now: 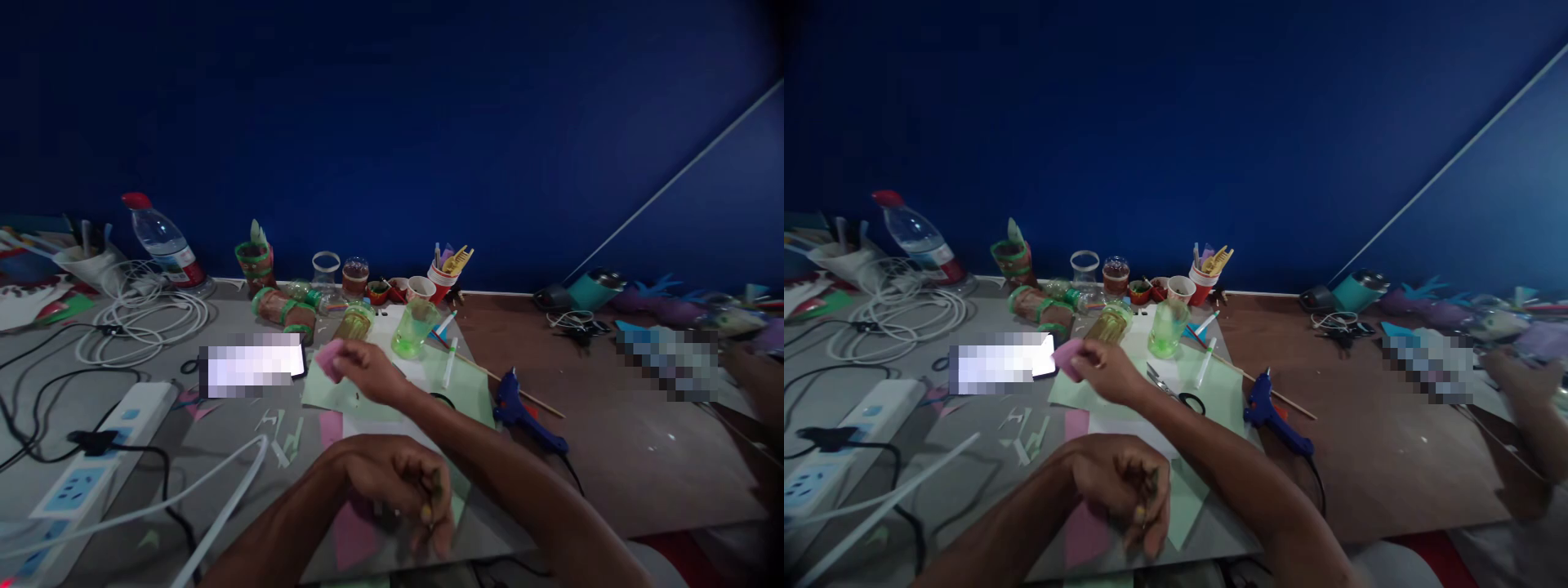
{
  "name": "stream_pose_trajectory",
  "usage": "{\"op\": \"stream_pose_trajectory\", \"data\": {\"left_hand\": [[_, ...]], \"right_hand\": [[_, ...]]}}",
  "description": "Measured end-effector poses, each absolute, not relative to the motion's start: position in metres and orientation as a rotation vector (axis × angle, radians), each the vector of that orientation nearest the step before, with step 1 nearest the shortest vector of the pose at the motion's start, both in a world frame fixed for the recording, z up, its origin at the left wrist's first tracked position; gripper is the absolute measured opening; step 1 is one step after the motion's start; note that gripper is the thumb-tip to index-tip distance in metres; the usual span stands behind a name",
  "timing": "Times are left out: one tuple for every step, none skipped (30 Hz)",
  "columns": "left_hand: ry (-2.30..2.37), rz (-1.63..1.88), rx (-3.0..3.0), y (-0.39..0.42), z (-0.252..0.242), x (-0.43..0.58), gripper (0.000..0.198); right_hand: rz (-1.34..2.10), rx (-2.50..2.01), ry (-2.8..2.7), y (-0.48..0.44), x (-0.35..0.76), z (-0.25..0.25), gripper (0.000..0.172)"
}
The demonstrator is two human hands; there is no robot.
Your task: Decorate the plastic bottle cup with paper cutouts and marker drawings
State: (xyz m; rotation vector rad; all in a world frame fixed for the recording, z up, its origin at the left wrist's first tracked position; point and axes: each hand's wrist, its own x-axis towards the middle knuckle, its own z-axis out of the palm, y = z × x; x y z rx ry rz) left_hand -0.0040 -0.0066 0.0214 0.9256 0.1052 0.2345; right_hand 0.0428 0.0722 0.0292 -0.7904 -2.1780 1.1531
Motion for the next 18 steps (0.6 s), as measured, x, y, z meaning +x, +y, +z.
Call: {"op": "stream_pose_trajectory", "data": {"left_hand": [[0.127, 0.290, 0.902, -0.006, 0.021, -0.005, 0.035], [0.147, 0.351, 0.886, -0.005, 0.020, -0.005, 0.034], [0.172, 0.419, 0.878, -0.003, 0.019, -0.006, 0.032], [0.200, 0.494, 0.876, -0.001, 0.019, -0.007, 0.031], [0.228, 0.570, 0.879, 0.001, 0.019, -0.008, 0.030], [0.266, 0.648, 0.878, 0.003, 0.018, -0.010, 0.028], [0.301, 0.723, 0.870, 0.006, 0.018, -0.012, 0.027], [0.327, 0.807, 0.853, 0.010, 0.018, -0.014, 0.025], [0.359, 0.871, 0.840, 0.013, 0.017, -0.016, 0.023], [0.416, 0.939, 0.818, 0.016, 0.016, -0.017, 0.019], [0.484, 0.995, 0.786, 0.020, 0.015, -0.019, 0.014], [0.548, 1.038, 0.740, 0.023, 0.013, -0.020, 0.011], [0.606, 1.079, 0.685, 0.026, 0.012, -0.020, 0.008], [0.656, 1.104, 0.630, 0.029, 0.010, -0.020, 0.008], [0.697, 1.118, 0.583, 0.031, 0.007, -0.019, 0.008], [0.727, 1.124, 0.545, 0.032, 0.005, -0.018, 0.008], [0.753, 1.123, 0.519, 0.033, 0.003, -0.017, 0.006], [0.777, 1.119, 0.501, 0.034, 0.002, -0.016, 0.005]], "right_hand": [[1.316, -0.803, -2.009, 0.077, 0.054, 0.032, 0.017], [1.435, -0.814, -1.859, 0.082, 0.066, 0.032, 0.013], [1.530, -0.826, -1.741, 0.085, 0.079, 0.031, 0.012], [1.618, -0.829, -1.657, 0.088, 0.091, 0.028, 0.014], [1.675, -0.842, -1.587, 0.089, 0.103, 0.024, 0.018], [1.720, -0.853, -1.538, 0.090, 0.115, 0.020, 0.022], [1.744, -0.863, -1.493, 0.090, 0.125, 0.015, 0.027], [1.755, -0.873, -1.464, 0.089, 0.135, 0.011, 0.031], [1.760, -0.884, -1.445, 0.087, 0.143, 0.008, 0.034], [1.755, -0.900, -1.431, 0.085, 0.149, 0.006, 0.036], [1.749, -0.917, -1.420, 0.084, 0.155, 0.004, 0.037], [1.741, -0.933, -1.410, 0.082, 0.159, 0.004, 0.037], [1.732, -0.948, -1.404, 0.081, 0.162, 0.003, 0.037], [1.719, -0.963, -1.408, 0.080, 0.164, 0.003, 0.037], [1.698, -0.983, -1.433, 0.079, 0.165, 0.002, 0.036], [1.670, -1.010, -1.473, 0.079, 0.165, 0.001, 0.033], [1.635, -1.045, -1.522, 0.079, 0.165, 0.000, 0.028], [1.597, -1.084, -1.571, 0.079, 0.165, -0.001, 0.023]]}}
